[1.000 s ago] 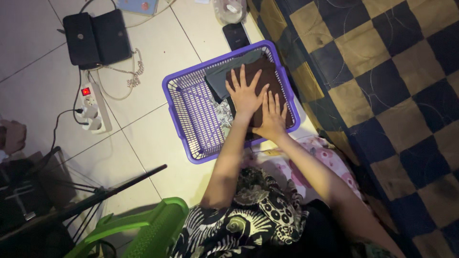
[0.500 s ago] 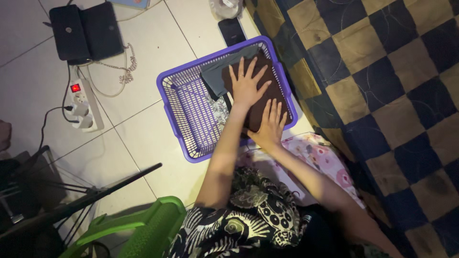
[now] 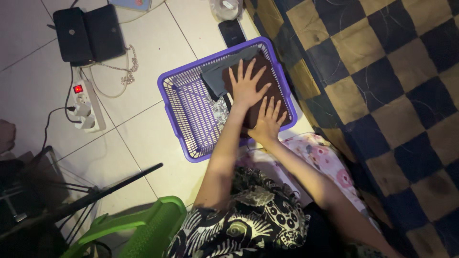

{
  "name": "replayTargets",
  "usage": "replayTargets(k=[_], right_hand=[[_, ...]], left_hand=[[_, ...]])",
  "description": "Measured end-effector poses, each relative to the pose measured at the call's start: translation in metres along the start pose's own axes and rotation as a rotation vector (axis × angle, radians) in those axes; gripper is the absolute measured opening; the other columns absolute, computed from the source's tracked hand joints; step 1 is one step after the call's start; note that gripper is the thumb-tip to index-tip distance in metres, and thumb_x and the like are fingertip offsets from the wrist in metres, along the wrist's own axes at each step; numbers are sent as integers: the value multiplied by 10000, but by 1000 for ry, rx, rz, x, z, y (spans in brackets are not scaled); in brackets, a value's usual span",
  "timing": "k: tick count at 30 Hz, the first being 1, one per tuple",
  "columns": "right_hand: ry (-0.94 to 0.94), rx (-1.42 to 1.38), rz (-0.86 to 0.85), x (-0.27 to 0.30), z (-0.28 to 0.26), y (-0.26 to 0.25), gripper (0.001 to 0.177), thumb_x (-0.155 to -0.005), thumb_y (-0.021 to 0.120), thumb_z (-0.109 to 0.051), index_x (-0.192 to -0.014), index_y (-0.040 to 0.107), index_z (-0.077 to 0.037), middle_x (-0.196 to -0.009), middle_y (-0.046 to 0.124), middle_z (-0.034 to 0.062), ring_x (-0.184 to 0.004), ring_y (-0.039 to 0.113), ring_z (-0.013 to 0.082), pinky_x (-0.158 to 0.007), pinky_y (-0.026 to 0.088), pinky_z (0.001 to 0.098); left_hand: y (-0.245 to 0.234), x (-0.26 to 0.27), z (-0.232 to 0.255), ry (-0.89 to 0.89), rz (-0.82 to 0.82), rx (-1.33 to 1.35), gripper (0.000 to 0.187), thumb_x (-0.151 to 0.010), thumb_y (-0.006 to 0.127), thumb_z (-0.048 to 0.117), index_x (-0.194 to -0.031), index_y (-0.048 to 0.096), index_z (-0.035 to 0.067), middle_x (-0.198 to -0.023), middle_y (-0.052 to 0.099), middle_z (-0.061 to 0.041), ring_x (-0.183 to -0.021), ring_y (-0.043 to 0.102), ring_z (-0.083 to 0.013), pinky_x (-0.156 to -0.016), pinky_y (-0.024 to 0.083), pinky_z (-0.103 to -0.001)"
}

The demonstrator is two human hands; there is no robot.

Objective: The person folds multiple garments including shirts, pants, and jeans on a checkered bed surface and places each folded item into a purple laundry basket. The person handles each item one at a time, smoothing and aligning edges before stacking them in the basket.

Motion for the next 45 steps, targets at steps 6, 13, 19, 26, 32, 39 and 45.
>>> replayTargets(k=[6, 13, 19, 26, 32, 39, 45], right_hand=[[-45, -14, 37, 3, -2, -2, 1442, -571, 917, -563, -1633, 67, -84, -1669, 112, 271, -1555, -1, 482, -1170, 57, 741], [-46, 7, 47, 3, -2, -2, 1425, -557, 918, -550, -1636, 85, -131, -1672, 107, 270, -1553, 1, 483, -1168, 61, 742], [-111, -15, 37, 4, 2, -9, 1385, -588, 898, -576, -1632, 109, -123, -1664, 117, 282, -1546, 20, 484, -1179, 68, 725], [-424, -336, 216, 30, 16, -62, 1092, -811, 798, -551, -1605, 253, -35, -1624, 246, 323, -1524, 209, 506, -1216, 186, 640], [-522, -325, 417, 56, 42, -125, 772, -930, 750, -365, -1539, 415, -29, -1601, 350, 278, -1519, 307, 482, -1239, 248, 619], [-419, -274, 628, 91, 93, -199, 667, -940, 744, -250, -1508, 472, -31, -1596, 382, 243, -1541, 319, 461, -1259, 223, 648], [-253, -256, 766, 121, 154, -246, 634, -937, 767, -250, -1476, 509, -40, -1600, 393, 229, -1537, 313, 459, -1249, 199, 664]], left_hand=[[-22, 51, -14, -193, 150, 220, 592, -944, 706, 414, -1494, 560, 249, -1681, 291, -158, -1575, 183, -448, -1276, 148, -621], [-13, 63, -21, -226, 121, 219, 638, -941, 703, 404, -1534, 508, 277, -1706, 238, -161, -1578, 151, -479, -1265, 152, -638], [-10, 62, -19, -232, 140, 228, 635, -951, 692, 424, -1533, 507, 254, -1697, 230, -182, -1564, 142, -503, -1248, 147, -648], [-24, 60, -14, -295, 186, 257, 535, -1000, 660, 408, -1490, 575, 210, -1683, 296, -183, -1566, 173, -504, -1242, 130, -674], [-48, 39, 11, -220, 226, 328, 537, -1022, 658, 383, -1518, 553, 210, -1692, 296, -171, -1582, 165, -496, -1255, 130, -672], [-77, 18, 74, -78, 215, 429, 573, -1024, 673, 364, -1547, 515, 193, -1701, 254, -190, -1593, 141, -488, -1269, 114, -662], [-98, -2, 141, 42, 206, 544, 574, -1025, 683, 338, -1547, 513, 174, -1707, 247, -202, -1604, 132, -483, -1285, 106, -643]])
Point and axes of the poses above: each hand's wrist, its own x-axis away from the middle knuckle, its own y-axis out of the palm, z = x × y, the point moved 9 cm from there along -x, towards the middle knuckle
